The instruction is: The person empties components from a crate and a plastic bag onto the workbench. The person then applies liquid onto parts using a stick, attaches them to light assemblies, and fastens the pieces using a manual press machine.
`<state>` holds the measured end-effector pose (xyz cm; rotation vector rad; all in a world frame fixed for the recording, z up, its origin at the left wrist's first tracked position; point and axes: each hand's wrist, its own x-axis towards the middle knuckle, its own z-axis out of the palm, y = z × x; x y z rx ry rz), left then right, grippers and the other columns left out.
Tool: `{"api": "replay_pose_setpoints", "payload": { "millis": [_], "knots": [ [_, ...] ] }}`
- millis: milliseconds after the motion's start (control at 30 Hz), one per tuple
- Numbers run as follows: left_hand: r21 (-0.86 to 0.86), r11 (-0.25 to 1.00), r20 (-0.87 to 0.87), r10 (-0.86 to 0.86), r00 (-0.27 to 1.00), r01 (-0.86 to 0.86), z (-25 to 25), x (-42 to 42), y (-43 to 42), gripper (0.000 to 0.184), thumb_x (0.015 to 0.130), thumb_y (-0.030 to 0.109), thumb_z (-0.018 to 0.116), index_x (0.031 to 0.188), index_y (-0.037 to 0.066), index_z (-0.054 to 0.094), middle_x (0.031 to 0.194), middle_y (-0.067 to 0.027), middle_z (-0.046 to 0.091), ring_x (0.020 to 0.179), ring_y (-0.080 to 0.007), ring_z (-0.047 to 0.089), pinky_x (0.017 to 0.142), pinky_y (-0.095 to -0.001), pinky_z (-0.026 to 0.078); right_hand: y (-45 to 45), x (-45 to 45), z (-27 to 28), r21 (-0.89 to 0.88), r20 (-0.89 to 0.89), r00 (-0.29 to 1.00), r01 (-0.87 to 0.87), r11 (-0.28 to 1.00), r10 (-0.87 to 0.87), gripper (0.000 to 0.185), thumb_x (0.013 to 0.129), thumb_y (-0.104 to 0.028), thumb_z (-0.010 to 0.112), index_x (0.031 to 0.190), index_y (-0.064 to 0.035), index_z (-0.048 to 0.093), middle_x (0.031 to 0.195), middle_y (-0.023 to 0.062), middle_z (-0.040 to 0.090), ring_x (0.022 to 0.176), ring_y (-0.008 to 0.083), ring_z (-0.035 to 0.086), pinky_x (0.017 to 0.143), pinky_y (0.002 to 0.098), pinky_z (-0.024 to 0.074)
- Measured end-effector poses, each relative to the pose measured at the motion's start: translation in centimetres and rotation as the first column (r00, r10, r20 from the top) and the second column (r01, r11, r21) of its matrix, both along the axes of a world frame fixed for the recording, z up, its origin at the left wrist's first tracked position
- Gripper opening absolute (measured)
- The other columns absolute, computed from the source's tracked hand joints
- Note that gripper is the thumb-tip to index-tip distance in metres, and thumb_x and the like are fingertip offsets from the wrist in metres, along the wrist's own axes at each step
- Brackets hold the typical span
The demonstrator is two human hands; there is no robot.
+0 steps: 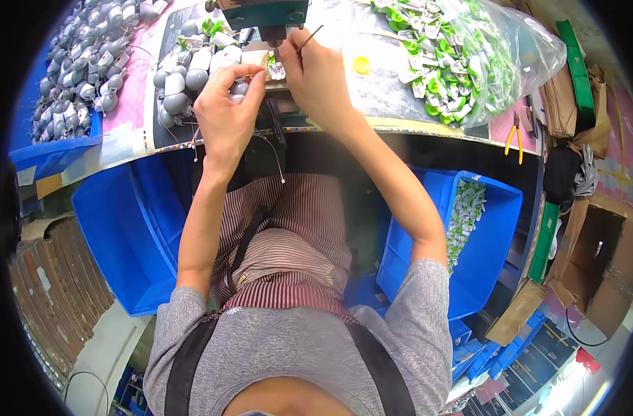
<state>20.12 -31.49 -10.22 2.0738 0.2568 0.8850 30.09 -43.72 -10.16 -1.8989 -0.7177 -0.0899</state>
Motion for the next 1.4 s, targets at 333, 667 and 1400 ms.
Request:
{"api": "replay_pose_setpoints", "payload": {
  "millis": [333,667,1400],
  "knots": [
    [-0.029,1.0,-0.067,-0.003,0.998,0.001,-0.1,0.4,-0.6,0.011,0.087,0.013,0.07,0.093,0.005,0.069,0.089,-0.0121,0.067,0.079,-0.0302,0.065,0.069,-0.0396,0.051,-3.1,3.7,4.4,0.307,-0.49,0.844,-0.068,0.949,0.218,0.039,0.105,-0.033,0.046,0.078,-0.0068,0.057,0.057,0.0065,0.06,0.04,0.0093,0.047,0.039,0.0211,0.0302],
    [-0.012,1.0,-0.153,0.012,0.988,-0.014,0.2,0.9,-0.6,0.012,0.088,0.014,0.07,0.095,0.003,0.071,0.091,-0.0125,0.07,0.081,-0.0278,0.067,0.074,-0.0365,0.052,-2.0,8.0,20.2,0.267,0.231,0.973,-0.077,0.961,0.014,0.04,0.098,-0.033,0.058,0.065,-0.0098,0.061,0.052,-0.0022,0.048,0.042,0.0061,0.035,0.044,0.0239,0.0257],
    [0.174,0.984,-0.081,0.039,0.996,-0.024,0.0,1.0,-1.0,0.009,0.086,0.006,0.066,0.092,0.002,0.061,0.091,-0.0134,0.066,0.089,-0.0337,0.063,0.076,-0.0428,0.05,-7.8,0.3,12.2,-0.074,0.914,0.4,-0.002,0.997,0.069,0.017,0.093,-0.015,0.06,0.096,-0.0014,0.07,0.064,0.0051,0.056,0.052,0.0125,0.049,0.046,0.0265,0.0362]
  ]
}}
